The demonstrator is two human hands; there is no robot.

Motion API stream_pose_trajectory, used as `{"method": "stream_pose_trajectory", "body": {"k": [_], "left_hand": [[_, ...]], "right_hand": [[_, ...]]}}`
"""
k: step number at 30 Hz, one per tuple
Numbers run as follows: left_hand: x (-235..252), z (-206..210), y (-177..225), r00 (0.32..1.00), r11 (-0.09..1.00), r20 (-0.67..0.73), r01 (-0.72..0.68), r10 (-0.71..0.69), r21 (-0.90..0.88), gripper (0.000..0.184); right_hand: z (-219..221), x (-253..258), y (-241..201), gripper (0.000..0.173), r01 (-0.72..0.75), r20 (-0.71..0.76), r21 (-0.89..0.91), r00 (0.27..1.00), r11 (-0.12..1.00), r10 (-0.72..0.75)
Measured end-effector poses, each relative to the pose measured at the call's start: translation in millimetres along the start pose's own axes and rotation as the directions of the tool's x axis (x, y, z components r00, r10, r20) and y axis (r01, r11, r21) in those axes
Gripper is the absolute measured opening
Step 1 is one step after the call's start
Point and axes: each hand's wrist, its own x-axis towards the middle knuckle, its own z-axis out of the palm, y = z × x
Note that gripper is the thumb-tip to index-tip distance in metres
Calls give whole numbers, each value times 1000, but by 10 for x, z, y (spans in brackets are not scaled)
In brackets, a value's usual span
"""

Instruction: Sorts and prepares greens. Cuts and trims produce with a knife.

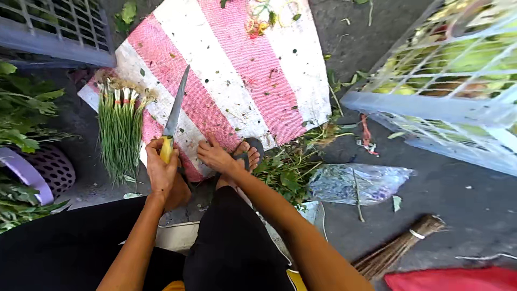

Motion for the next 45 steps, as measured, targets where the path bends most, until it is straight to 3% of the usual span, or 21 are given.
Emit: {"method": "stream_pose_trajectory", "body": {"k": [2,4,7,10,12,15,18,20,22,24,26,29,32,34,36,38,39,41,45], "left_hand": [[-25,-37,-24,1000,1000,6,-13,13,20,59],[-15,-17,-33,999,999,13,-31,30,18,60],[-15,13,45,999,999,27,-46,45,18,55],[-41,39,132,996,996,43,-79,78,29,55],[-44,86,157,991,991,55,-124,122,40,55],[-106,145,140,979,981,129,-172,160,90,55],[-175,142,151,963,962,199,-216,182,166,54],[-250,128,201,947,949,241,-259,213,179,54],[-314,153,365,932,955,308,-249,191,161,56],[-362,211,570,901,975,416,-191,126,118,59],[-360,371,794,869,986,481,-161,119,46,63],[-301,583,1254,813,976,543,-199,213,-85,71],[-182,599,1766,704,927,605,-311,372,-208,86],[-124,485,2016,635,896,645,-396,425,-201,82],[-131,282,2181,605,895,682,-408,411,-178,75],[-233,-23,2312,607,901,705,-420,368,-109,79],[-324,-165,2351,622,875,709,-484,333,14,79],[-433,-354,2390,643,745,673,-636,367,202,73],[-565,-880,2879,559,697,660,-713,502,74,64]], "right_hand": [[-201,-260,293,17,-45,-29,17,999,999,45],[-518,-607,614,14,-245,-84,9,966,970,245],[-820,-1240,959,15,-547,-123,34,828,836,547],[-936,-1864,991,16,-716,-38,26,696,697,717],[-1047,-2052,917,20,-760,-141,28,640,650,755],[-1170,-2173,999,43,-869,-302,85,444,488,844],[-1198,-2125,1094,70,-953,-122,103,271,283,955],[-1318,-1994,846,64,-989,104,54,144,139,984],[-1478,-1883,544,53,-999,240,11,37,35,970],[-1502,-1858,229,47,-996,172,91,11,-5,985],[-1456,-1849,-35,36,-966,8,258,14,12,1000],[-1365,-1781,-404,20,-906,-137,422,-19,41,990],[-1321,-1787,-625,26,-900,-167,431,-5,68,986],[-1354,-1878,-691,48,-893,-133,439,47,101,990],[-1467,-1981,-738,49,-863,-189,487,47,136,981],[-1685,-2022,-808,35,-867,-258,488,-33,101,965],[-1775,-2047,-838,33,-876,-280,478,-80,67,957],[-1913,-2106,-874,37,-875,-267,483,-119,26,956],[-2095,-2231,-1085,47,-829,-182,548,9,109,983]]}}
